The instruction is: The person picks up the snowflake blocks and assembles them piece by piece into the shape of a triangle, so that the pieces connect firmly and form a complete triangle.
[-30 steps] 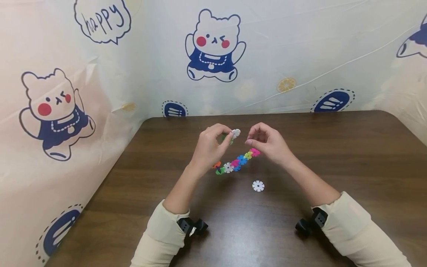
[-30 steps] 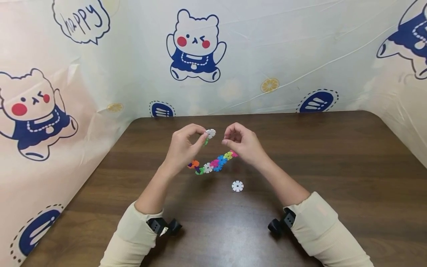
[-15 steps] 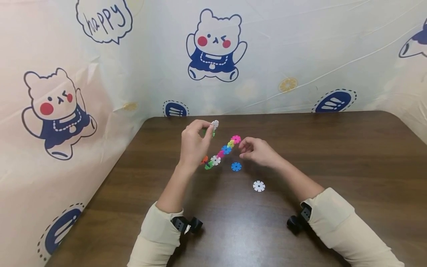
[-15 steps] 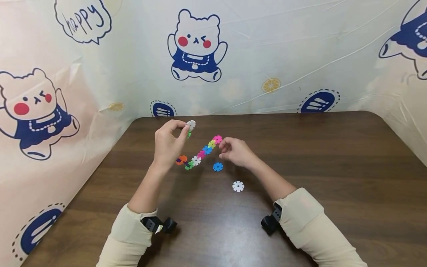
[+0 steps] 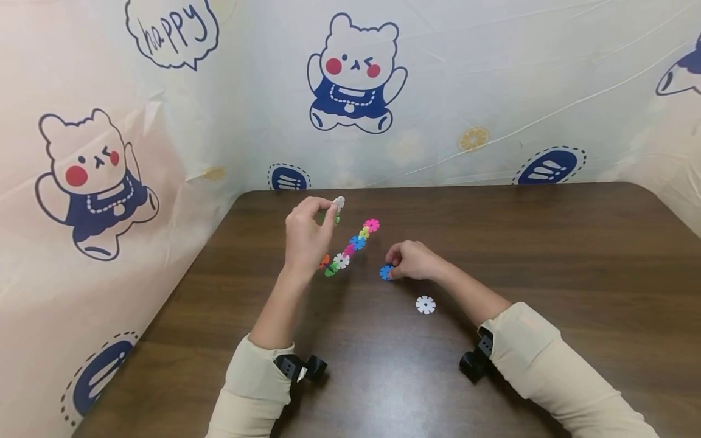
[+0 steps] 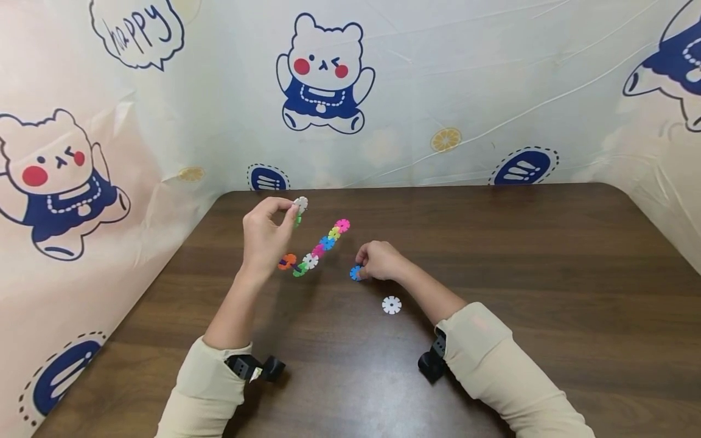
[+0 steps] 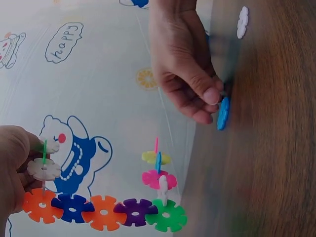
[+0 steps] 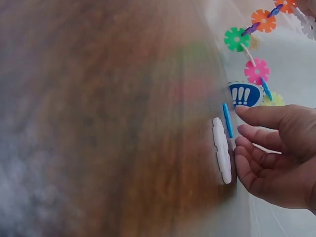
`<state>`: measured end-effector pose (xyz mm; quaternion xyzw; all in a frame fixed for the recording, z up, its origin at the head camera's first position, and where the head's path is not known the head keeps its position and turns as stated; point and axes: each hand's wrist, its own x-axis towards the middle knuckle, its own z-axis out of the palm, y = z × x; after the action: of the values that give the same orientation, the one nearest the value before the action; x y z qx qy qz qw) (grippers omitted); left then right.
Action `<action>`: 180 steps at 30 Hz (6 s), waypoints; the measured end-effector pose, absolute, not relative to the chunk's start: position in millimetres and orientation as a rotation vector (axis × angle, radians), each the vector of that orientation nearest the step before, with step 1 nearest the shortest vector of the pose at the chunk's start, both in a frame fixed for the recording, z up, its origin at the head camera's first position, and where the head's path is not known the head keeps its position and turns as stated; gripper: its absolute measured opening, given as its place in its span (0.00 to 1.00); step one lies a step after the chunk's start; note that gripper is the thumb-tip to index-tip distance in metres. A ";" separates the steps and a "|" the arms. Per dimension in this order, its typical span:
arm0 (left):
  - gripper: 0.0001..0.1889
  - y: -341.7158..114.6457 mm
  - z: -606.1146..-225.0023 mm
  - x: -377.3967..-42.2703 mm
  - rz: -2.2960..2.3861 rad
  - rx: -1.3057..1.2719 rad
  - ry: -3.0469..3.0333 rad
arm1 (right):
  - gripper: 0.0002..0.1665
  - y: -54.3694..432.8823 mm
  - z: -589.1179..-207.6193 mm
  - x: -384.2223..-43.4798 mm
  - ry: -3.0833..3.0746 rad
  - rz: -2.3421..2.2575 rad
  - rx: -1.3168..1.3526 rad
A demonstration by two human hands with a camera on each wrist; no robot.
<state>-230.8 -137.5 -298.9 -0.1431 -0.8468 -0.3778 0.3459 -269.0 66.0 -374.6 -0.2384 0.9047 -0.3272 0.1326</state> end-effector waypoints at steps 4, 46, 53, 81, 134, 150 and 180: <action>0.06 -138.4 -297.7 -229.2 -0.999 -0.335 -2.212 | 0.16 66.1 -375.8 -268.6 2.637 -0.888 -0.687; 0.03 -115.5 -308.1 -230.9 -0.982 -0.643 -2.225 | 0.09 100.4 -337.6 -246.1 2.584 -1.773 -0.572; 0.02 -101.3 -313.0 -225.1 -0.916 -0.832 -2.220 | 0.11 107.0 -320.3 -233.3 2.493 -1.989 -0.537; 0.05 -83.1 -313.9 -215.6 -0.694 -1.028 -2.123 | 0.14 108.1 -307.1 -215.8 2.281 -2.148 -0.446; 0.04 -115.5 -295.1 -224.8 -0.792 -0.832 -2.142 | 0.20 137.1 -367.7 -213.0 2.373 -1.175 -0.788; 0.04 -114.6 -296.8 -223.2 -0.807 -0.820 -2.140 | 0.18 132.3 -379.4 -211.6 2.492 -1.006 -0.852; 0.04 -109.2 -305.3 -220.6 -0.835 -0.815 -2.181 | 0.10 139.4 -371.4 -216.9 2.524 -1.157 -0.868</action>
<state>-220.6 -109.2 -305.3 -0.3111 -0.8330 -0.3191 0.3278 -216.9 139.4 -371.4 -0.2962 0.8617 -0.3952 0.1161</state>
